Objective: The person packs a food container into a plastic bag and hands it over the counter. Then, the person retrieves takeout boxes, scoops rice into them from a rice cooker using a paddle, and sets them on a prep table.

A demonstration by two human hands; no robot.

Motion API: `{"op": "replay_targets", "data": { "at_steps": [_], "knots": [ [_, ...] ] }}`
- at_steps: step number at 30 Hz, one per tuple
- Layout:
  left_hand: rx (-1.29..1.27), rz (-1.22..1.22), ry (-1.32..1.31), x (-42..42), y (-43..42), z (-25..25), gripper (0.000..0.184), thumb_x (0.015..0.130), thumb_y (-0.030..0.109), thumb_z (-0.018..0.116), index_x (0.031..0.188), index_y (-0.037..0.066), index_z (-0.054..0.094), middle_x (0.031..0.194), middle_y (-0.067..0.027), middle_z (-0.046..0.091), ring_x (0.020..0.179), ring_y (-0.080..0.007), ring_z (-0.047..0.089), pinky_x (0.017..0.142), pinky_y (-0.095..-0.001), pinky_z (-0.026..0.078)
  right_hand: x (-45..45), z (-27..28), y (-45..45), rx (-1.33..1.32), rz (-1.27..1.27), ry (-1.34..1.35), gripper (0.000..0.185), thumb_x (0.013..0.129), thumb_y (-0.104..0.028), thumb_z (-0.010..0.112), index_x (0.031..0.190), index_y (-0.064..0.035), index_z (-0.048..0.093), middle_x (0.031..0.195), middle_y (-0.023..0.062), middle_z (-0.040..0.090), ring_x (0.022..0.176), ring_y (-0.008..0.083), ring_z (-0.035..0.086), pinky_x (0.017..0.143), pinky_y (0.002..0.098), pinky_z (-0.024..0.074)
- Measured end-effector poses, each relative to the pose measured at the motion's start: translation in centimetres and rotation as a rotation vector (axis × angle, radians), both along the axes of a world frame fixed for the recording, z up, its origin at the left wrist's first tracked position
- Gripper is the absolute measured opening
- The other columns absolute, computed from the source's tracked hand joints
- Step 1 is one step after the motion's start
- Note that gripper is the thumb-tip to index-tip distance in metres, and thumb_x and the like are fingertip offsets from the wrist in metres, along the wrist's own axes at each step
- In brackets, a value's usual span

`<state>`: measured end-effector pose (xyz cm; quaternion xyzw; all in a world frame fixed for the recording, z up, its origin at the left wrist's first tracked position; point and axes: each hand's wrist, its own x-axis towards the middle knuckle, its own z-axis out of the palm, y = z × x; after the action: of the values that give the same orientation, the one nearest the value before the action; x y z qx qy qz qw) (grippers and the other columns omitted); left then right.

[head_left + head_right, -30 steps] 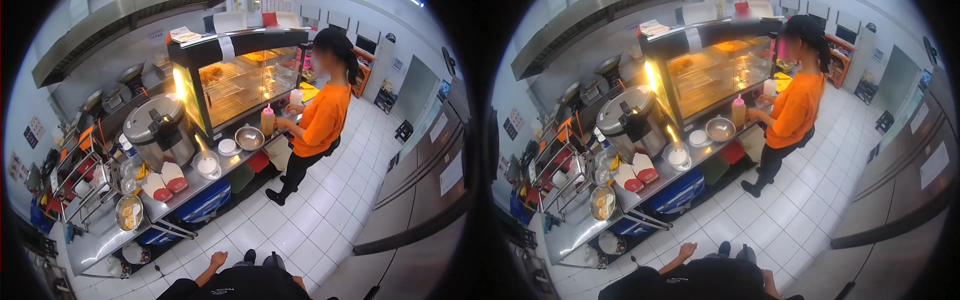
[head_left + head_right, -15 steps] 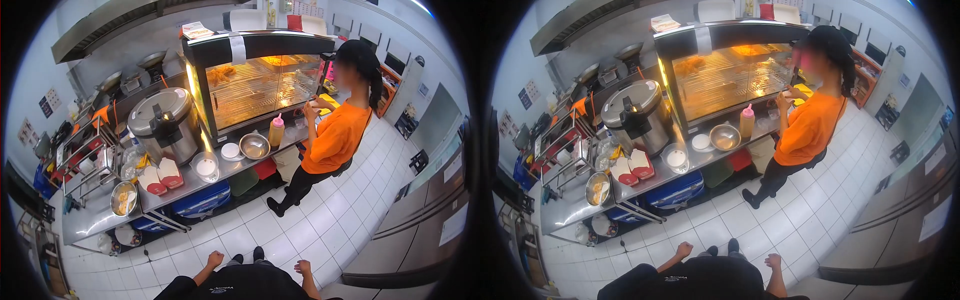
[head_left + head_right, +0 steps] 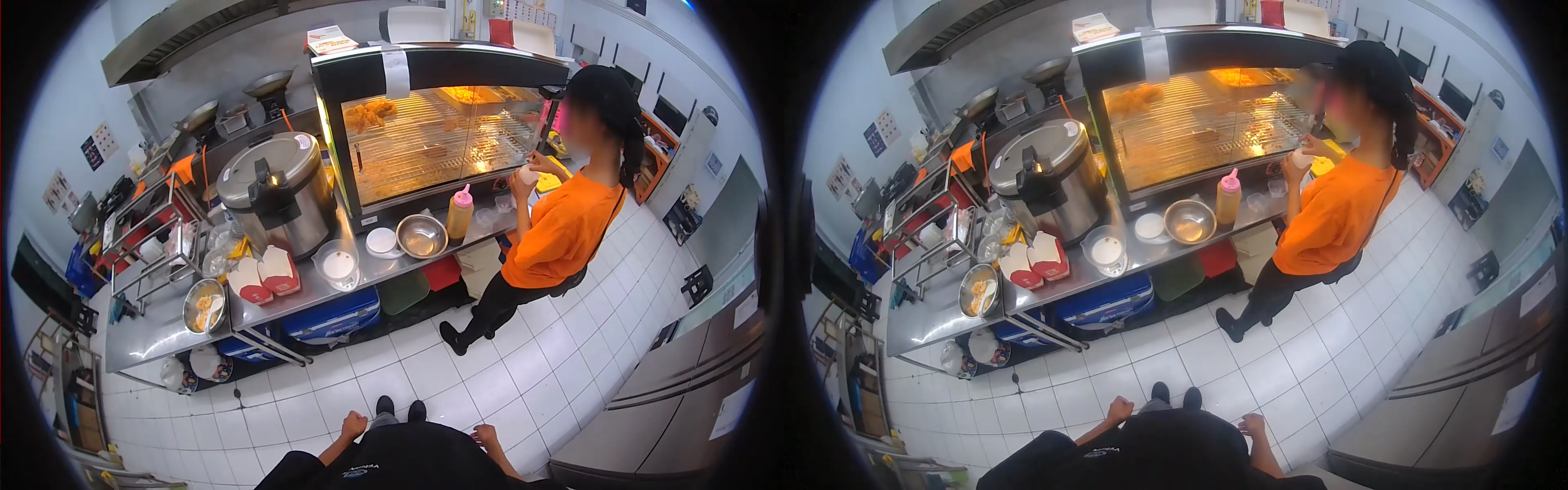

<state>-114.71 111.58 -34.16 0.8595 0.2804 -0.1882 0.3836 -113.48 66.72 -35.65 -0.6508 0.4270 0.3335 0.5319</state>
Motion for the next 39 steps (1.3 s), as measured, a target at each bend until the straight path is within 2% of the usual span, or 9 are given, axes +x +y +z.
{"op": "replay_targets", "data": {
  "at_steps": [4, 7, 8, 11, 12, 22, 24, 26, 39],
  "knots": [
    [-0.028, 0.002, -0.007, 0.0, 0.6, -3.8, 0.036, 0.082, 0.033, 0.060, 0.093, -0.001, 0.060, 0.095, -0.0264, 0.066, 0.095, -0.0424, 0.063, 0.087, -0.0463, 0.049, -0.1, -0.5, 0.4, -0.019, 0.257, -0.262, 0.019, 0.087, -0.013, 0.053, 0.096, -0.0006, 0.063, 0.079, 0.0160, 0.068, 0.069, 0.0274, 0.067, 0.055, 0.0390, 0.0527],
    [0.019, -0.041, -0.142, 1.2, 0.0, -2.3, 0.037, 0.083, 0.032, 0.059, 0.091, -0.004, 0.061, 0.093, -0.0282, 0.066, 0.094, -0.0431, 0.063, 0.084, -0.0453, 0.050, -0.6, -8.2, -2.6, -0.514, 1.220, -0.856, 0.017, 0.086, -0.012, 0.054, 0.093, -0.0006, 0.065, 0.080, 0.0156, 0.068, 0.069, 0.0253, 0.067, 0.054, 0.0389, 0.0523],
    [0.012, -0.030, -0.154, 1.7, -0.5, -1.2, 0.037, 0.083, 0.031, 0.058, 0.091, -0.005, 0.061, 0.093, -0.0283, 0.066, 0.093, -0.0431, 0.063, 0.084, -0.0450, 0.050, 0.0, -6.2, -2.0, -0.491, 1.243, -0.753, 0.018, 0.085, -0.013, 0.054, 0.091, -0.0004, 0.065, 0.083, 0.0157, 0.069, 0.070, 0.0240, 0.066, 0.055, 0.0389, 0.0531],
    [-0.026, -0.001, -0.165, 3.5, -2.2, 0.8, 0.037, 0.083, 0.031, 0.059, 0.092, -0.005, 0.059, 0.090, -0.0291, 0.066, 0.091, -0.0421, 0.064, 0.082, -0.0440, 0.051, 1.2, -0.4, 0.1, -0.083, 0.314, -0.219, 0.022, 0.085, -0.016, 0.055, 0.097, -0.0003, 0.064, 0.085, 0.0161, 0.070, 0.069, 0.0243, 0.067, 0.055, 0.0380, 0.0532],
    [-0.028, 0.004, -0.163, 3.9, -2.6, 0.8, 0.037, 0.083, 0.031, 0.059, 0.092, -0.005, 0.059, 0.089, -0.0291, 0.066, 0.091, -0.0418, 0.065, 0.081, -0.0439, 0.051, 1.9, 0.5, 0.5, -0.056, 0.258, -0.138, 0.025, 0.086, -0.018, 0.054, 0.102, -0.0001, 0.062, 0.086, 0.0166, 0.069, 0.068, 0.0245, 0.068, 0.054, 0.0375, 0.0537],
    [-0.031, 0.025, -0.059, 3.5, -3.4, 0.9, 0.039, 0.081, 0.031, 0.060, 0.097, -0.003, 0.052, 0.089, -0.0293, 0.065, 0.091, -0.0427, 0.064, 0.080, -0.0457, 0.051, 2.8, 1.9, 0.2, -0.048, 0.134, -0.050, 0.027, 0.086, -0.020, 0.054, 0.101, 0.0016, 0.061, 0.085, 0.0174, 0.069, 0.067, 0.0246, 0.068, 0.054, 0.0366, 0.0543],
    [-0.018, 0.029, -0.036, 3.1, -3.2, 0.7, 0.039, 0.080, 0.031, 0.060, 0.097, -0.003, 0.051, 0.090, -0.0297, 0.065, 0.092, -0.0428, 0.064, 0.081, -0.0458, 0.050, 1.8, -0.1, -0.8, -0.087, 0.388, -0.250, 0.026, 0.086, -0.020, 0.054, 0.097, 0.0020, 0.063, 0.083, 0.0170, 0.069, 0.066, 0.0237, 0.067, 0.052, 0.0360, 0.0531],
    [-0.024, 0.039, -0.015, 3.0, -3.1, 0.7, 0.038, 0.080, 0.031, 0.060, 0.097, -0.002, 0.052, 0.091, -0.0294, 0.065, 0.093, -0.0426, 0.064, 0.082, -0.0456, 0.050, 1.4, -1.0, -1.3, -0.098, 0.459, -0.336, 0.025, 0.085, -0.019, 0.054, 0.093, 0.0025, 0.063, 0.081, 0.0167, 0.069, 0.063, 0.0228, 0.066, 0.050, 0.0353, 0.0520],
    [-0.077, 0.031, -0.051, 3.3, -3.8, -0.2, 0.031, 0.078, 0.031, 0.061, 0.092, 0.004, 0.059, 0.090, -0.0197, 0.068, 0.091, -0.0362, 0.066, 0.080, -0.0409, 0.051, 2.9, 2.6, -0.2, -0.033, 0.186, -0.117, 0.025, 0.084, -0.017, 0.054, 0.098, 0.0027, 0.061, 0.081, 0.0161, 0.068, 0.064, 0.0225, 0.065, 0.053, 0.0352, 0.0521]
  ]
}}
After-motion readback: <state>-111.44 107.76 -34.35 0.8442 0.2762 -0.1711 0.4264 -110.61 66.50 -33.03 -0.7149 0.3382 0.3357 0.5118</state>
